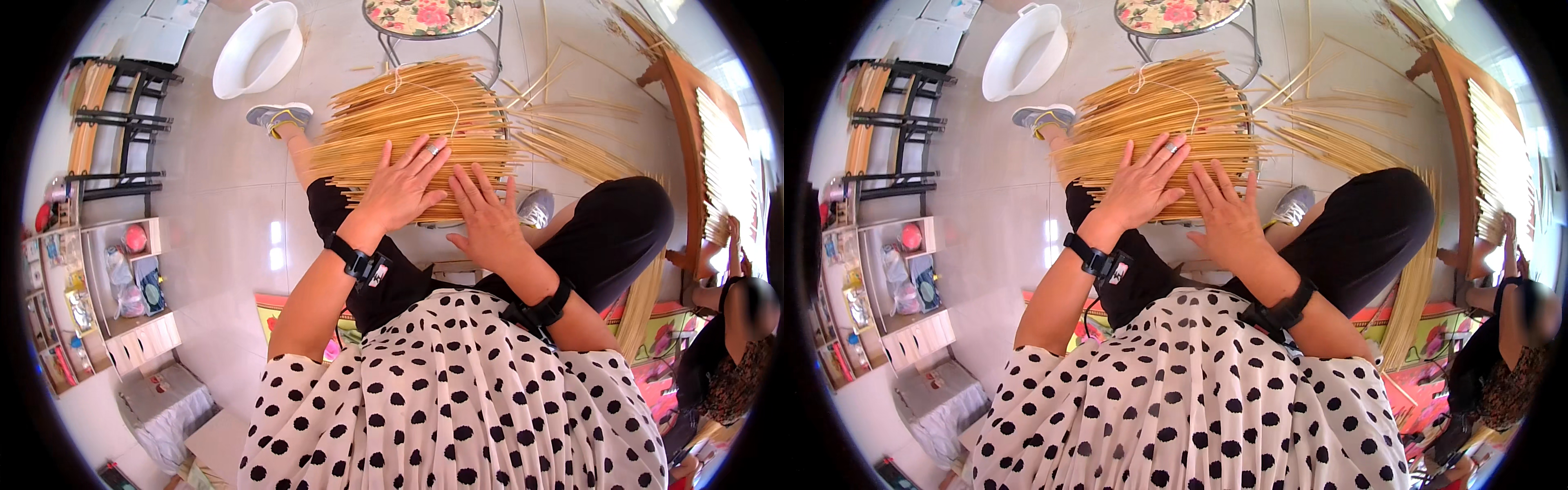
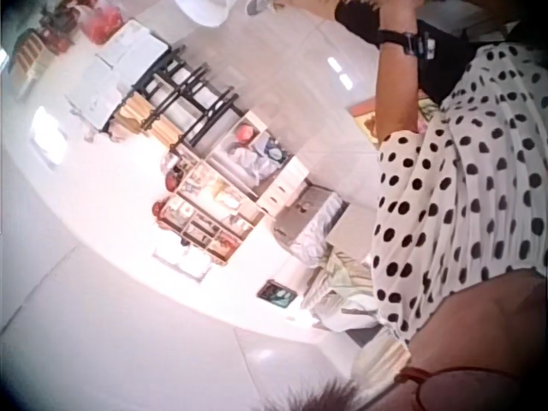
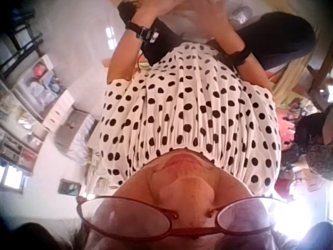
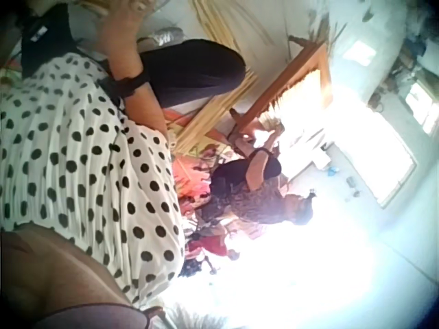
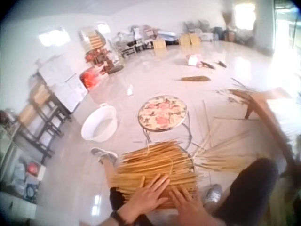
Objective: The person ties bundles of thin wooden strips together using small white ties, then presses down on the bundles by hand while they rest on their lap.
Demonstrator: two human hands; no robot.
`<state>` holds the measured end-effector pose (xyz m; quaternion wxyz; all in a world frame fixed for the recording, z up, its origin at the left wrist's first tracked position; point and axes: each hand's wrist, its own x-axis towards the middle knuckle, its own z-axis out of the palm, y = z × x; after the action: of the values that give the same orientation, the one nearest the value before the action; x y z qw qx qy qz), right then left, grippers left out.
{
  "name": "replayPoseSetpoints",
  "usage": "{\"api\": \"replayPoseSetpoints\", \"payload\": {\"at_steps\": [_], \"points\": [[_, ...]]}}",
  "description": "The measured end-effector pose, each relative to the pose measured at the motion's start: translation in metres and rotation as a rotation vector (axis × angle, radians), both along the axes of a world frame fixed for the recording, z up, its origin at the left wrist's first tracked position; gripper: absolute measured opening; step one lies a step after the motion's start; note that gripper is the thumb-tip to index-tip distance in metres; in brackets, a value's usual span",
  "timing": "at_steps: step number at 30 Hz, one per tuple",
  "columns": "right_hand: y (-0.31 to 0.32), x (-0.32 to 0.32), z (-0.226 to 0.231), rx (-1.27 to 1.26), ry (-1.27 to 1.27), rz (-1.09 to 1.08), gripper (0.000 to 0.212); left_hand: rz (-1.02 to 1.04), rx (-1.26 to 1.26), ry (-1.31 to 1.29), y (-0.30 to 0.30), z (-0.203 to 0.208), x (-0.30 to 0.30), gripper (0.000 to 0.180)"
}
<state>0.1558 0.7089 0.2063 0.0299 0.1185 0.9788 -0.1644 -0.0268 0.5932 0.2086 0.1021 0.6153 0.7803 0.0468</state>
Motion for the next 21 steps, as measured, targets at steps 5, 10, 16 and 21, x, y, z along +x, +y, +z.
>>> {"api": "replayPoseSetpoints", "payload": {"at_steps": [5,10,16,21], "points": [[0.003,-0.001,0.010,0.025,-0.029,0.021,0.090,0.024,0.040,-0.002,-0.008,0.007,0.000,0.076],[0.009,-0.003,0.017,-0.041,0.040,0.011,0.080,0.160,0.055,-0.019,-0.042,0.020,0.002,0.079],[0.023,-0.036,0.022,0.002,0.210,-0.007,0.056,0.188,0.084,0.014,-0.068,0.012,0.011,0.079],[0.028,-0.089,0.015,0.030,0.264,0.059,0.052,0.231,0.137,-0.014,-0.063,0.015,0.012,0.079]]}}
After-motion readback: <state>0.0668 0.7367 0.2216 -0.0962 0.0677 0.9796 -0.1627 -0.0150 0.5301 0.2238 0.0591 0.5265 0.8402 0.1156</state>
